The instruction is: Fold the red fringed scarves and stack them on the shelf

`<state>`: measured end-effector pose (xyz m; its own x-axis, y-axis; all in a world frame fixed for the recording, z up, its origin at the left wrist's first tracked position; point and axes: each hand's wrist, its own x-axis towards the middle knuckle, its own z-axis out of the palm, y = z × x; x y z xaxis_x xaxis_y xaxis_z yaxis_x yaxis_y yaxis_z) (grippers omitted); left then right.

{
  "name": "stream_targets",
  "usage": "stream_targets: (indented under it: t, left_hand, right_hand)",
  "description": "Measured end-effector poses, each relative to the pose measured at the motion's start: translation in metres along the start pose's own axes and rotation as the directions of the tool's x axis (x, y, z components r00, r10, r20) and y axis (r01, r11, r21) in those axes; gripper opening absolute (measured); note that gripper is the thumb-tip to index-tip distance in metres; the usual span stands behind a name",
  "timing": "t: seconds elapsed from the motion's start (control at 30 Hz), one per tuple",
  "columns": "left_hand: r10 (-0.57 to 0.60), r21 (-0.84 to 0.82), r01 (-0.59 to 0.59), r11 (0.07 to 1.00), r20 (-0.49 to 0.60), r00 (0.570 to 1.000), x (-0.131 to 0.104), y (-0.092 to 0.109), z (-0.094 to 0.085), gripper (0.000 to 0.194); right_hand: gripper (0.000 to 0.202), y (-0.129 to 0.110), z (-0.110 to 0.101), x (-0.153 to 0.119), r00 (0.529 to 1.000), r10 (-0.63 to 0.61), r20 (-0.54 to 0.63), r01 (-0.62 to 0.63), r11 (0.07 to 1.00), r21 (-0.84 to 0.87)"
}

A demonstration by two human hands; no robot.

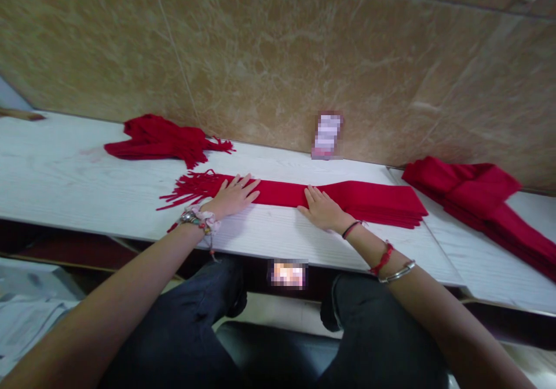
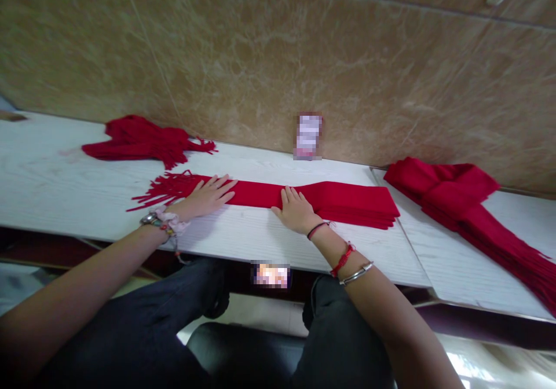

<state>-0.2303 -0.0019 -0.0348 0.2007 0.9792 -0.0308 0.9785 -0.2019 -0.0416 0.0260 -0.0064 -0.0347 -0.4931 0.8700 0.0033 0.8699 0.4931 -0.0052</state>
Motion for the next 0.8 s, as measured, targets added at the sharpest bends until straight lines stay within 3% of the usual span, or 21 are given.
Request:
stream_targets:
  t: [0.1,0.23,0.4,0.6,0.73,0.8]
  left_hand:
    - [-0.001,0.025,0.002,1.0,-0.051,0.999,-0.003,0.008,-0.005,0.051]
    - [0.155,0.085,-0.141,0.986,-0.185,0.97,-0.004,0.028,-0.013,0.049]
    - [0.153,0.017,-0.153,0.988,-0.037,0.987,0.003,0.033,-0.009,0.049]
    - [0.087,-0.025,-0.087,0.996,0.005,0.996,0.004,0.017,-0.006,0.053]
    - [-0.108,-0.023,0.109,0.994,0.046,0.993,0.001,-0.013,-0.001,0.055]
    - [-0.139,0.025,0.14,0.99,-0.032,0.99,-0.002,-0.029,0.003,0.056]
  right_hand:
    - [0.067,-0.002,-0.001,-0.001,0.997,0.026,-0.071,-0.028,0.999,-0.027]
    - [0.061,-0.021,-0.003,0.009,0.986,-0.044,-0.163,0.041,0.999,-0.021]
    - [0.061,-0.028,0.0,0.016,0.992,-0.111,-0.061,0.114,0.992,0.047]
    - [0.065,-0.006,0.0,0.002,1.0,-0.005,-0.005,0.005,1.0,0.013]
    - [0.072,0.001,-0.002,-0.006,0.995,0.099,-0.006,-0.099,0.994,-0.051]
    - [0.075,-0.001,-0.003,-0.008,0.988,0.15,-0.025,-0.151,0.985,-0.077]
